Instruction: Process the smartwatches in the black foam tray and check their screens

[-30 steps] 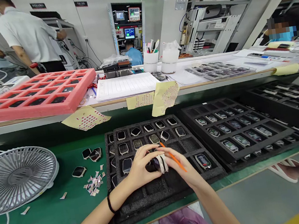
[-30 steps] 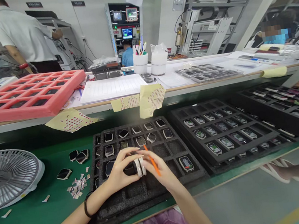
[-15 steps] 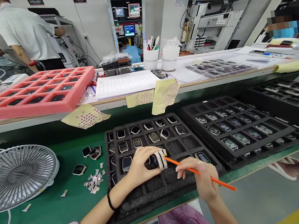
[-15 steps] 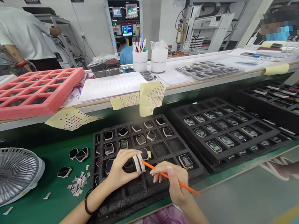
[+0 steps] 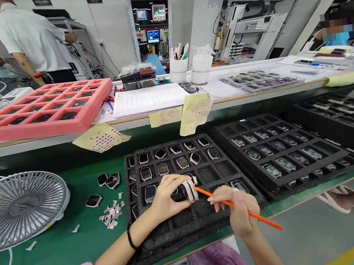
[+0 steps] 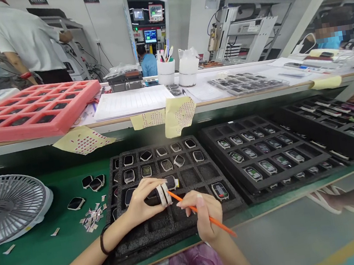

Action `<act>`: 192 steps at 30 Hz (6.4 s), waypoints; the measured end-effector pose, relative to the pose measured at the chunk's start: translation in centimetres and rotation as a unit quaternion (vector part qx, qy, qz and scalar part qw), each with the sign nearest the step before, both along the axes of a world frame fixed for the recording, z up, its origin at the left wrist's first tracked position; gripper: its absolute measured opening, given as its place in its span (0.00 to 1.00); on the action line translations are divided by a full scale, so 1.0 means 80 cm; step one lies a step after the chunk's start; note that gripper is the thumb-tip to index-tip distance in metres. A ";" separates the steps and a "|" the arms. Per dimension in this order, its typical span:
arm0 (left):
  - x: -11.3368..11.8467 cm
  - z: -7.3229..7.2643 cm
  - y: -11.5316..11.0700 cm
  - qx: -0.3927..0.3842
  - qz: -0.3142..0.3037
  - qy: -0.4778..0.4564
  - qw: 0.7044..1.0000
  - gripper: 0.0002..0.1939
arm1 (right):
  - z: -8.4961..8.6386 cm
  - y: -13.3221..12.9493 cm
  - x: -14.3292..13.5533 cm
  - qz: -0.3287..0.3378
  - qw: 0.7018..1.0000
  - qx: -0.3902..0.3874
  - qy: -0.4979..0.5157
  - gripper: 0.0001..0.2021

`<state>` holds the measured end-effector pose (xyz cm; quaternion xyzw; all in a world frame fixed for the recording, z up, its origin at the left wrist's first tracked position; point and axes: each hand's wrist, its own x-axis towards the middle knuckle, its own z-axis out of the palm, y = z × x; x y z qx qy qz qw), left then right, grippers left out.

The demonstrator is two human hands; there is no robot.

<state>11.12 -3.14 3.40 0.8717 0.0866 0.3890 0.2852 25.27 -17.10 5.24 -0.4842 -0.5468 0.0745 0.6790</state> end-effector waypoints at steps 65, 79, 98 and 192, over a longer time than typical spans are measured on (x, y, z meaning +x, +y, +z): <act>-0.004 0.026 -0.021 -0.025 0.038 0.040 0.998 0.22 | -0.007 0.031 -0.015 0.110 0.935 -0.199 0.273 0.22; -0.007 0.033 -0.007 -0.004 0.070 0.029 0.997 0.21 | 0.004 0.020 -0.001 0.116 0.927 -0.174 0.312 0.19; 0.072 0.033 -0.004 0.061 0.046 0.252 0.965 0.19 | 0.004 0.007 0.078 0.090 0.931 -0.174 0.308 0.21; 0.004 0.039 0.014 -0.071 0.149 0.073 0.984 0.22 | 0.046 0.131 0.026 0.266 0.908 -0.290 0.141 0.23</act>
